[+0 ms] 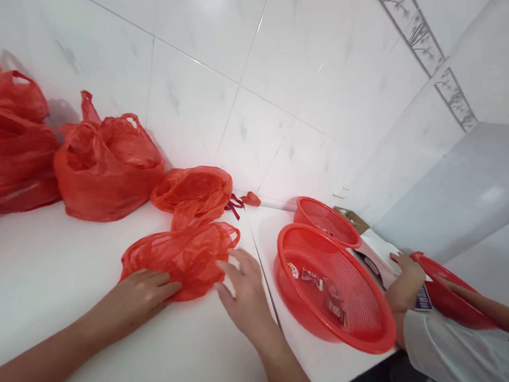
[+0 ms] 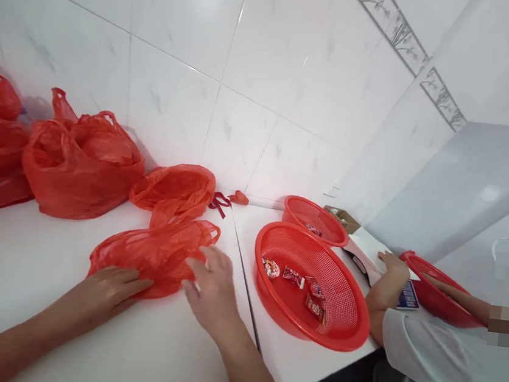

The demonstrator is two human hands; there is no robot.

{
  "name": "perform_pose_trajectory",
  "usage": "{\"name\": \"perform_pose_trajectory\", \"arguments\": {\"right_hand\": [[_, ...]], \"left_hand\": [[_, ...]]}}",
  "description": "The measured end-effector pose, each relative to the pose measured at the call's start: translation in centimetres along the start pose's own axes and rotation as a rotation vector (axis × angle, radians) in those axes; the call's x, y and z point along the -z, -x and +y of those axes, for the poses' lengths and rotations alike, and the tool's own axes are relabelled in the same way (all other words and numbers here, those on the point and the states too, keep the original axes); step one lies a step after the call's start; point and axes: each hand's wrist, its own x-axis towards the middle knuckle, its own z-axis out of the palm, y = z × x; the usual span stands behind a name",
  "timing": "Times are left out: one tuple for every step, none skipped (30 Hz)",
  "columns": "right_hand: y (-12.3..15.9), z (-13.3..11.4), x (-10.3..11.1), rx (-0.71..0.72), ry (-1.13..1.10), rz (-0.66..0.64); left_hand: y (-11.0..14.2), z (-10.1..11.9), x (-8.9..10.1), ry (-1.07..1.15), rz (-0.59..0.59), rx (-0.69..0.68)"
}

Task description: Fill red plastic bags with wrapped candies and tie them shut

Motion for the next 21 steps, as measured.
{"name": "perform_pose_trajectory", "arguments": {"right_hand": [[0.8, 0.4, 1.7, -0.035, 0.053, 0.078], [1.7, 1.1, 3.3, -0.071, 0.130, 0.157], [2.8, 2.0, 4.8, -0.120, 0.231, 0.221], [4.1, 3.0, 6.1, -0.178, 0.341, 0.274], [5.4, 4.0, 7.1, -0.242, 0.438, 0.300], [6.9, 5.0, 7.9, -0.286, 0.506, 0.306], [8.4, 5.8, 8.4, -0.310, 0.551, 0.275], [9.9, 6.4, 8.8, -0.310, 0.568, 0.212], [11.3, 6.8, 8.9, -0.298, 0.569, 0.146], [12.5, 6.9, 9.0, -0.288, 0.567, 0.110], [13.6, 6.9, 8.9, -0.273, 0.561, 0.080], [14.3, 6.7, 8.8, -0.261, 0.556, 0.066], [14.9, 6.4, 8.7, -0.252, 0.552, 0.062], [15.2, 6.0, 8.7, -0.242, 0.548, 0.058], [15.3, 5.7, 8.7, -0.238, 0.543, 0.052], [15.3, 5.5, 8.8, -0.243, 0.537, 0.043], [15.3, 5.4, 8.9, -0.252, 0.528, 0.033], [15.2, 5.3, 9.0, -0.266, 0.519, 0.021], [15.1, 5.4, 9.1, -0.282, 0.508, 0.006], [14.9, 5.5, 9.3, -0.300, 0.496, -0.014], [14.8, 5.7, 9.4, -0.317, 0.485, -0.032]], "left_hand": [[0.0, 0.0, 0.0, -0.011, -0.021, -0.034], [0.1, -0.1, 0.1, -0.027, -0.033, -0.079], [0.1, -0.1, 0.1, -0.044, -0.011, -0.109], [0.1, -0.2, 0.2, -0.063, 0.048, -0.125], [0.1, -0.4, 0.2, -0.086, 0.118, -0.142], [0.0, -0.5, 0.1, -0.113, 0.196, -0.151], [0.0, -0.7, 0.1, -0.139, 0.271, -0.147], [-0.1, -0.9, 0.1, -0.160, 0.341, -0.129], [-0.2, -1.2, 0.0, -0.174, 0.403, -0.099], [-0.3, -1.4, 0.0, -0.184, 0.454, -0.056], [-0.4, -1.6, 0.0, -0.190, 0.486, 0.003], [-0.5, -1.9, 0.1, -0.191, 0.508, 0.070], [-0.6, -2.1, 0.1, -0.185, 0.522, 0.140], [-0.7, -2.3, 0.2, -0.171, 0.539, 0.207], [-0.8, -2.4, 0.3, -0.145, 0.546, 0.273], [-0.9, -2.5, 0.5, -0.104, 0.542, 0.337], [-0.9, -2.6, 0.6, -0.049, 0.527, 0.400], [-0.9, -2.6, 0.7, 0.018, 0.496, 0.466], [-0.8, -2.5, 0.8, 0.091, 0.452, 0.532], [-0.8, -2.5, 0.9, 0.171, 0.404, 0.594], [-0.7, -2.5, 1.0, 0.252, 0.368, 0.646]]}}
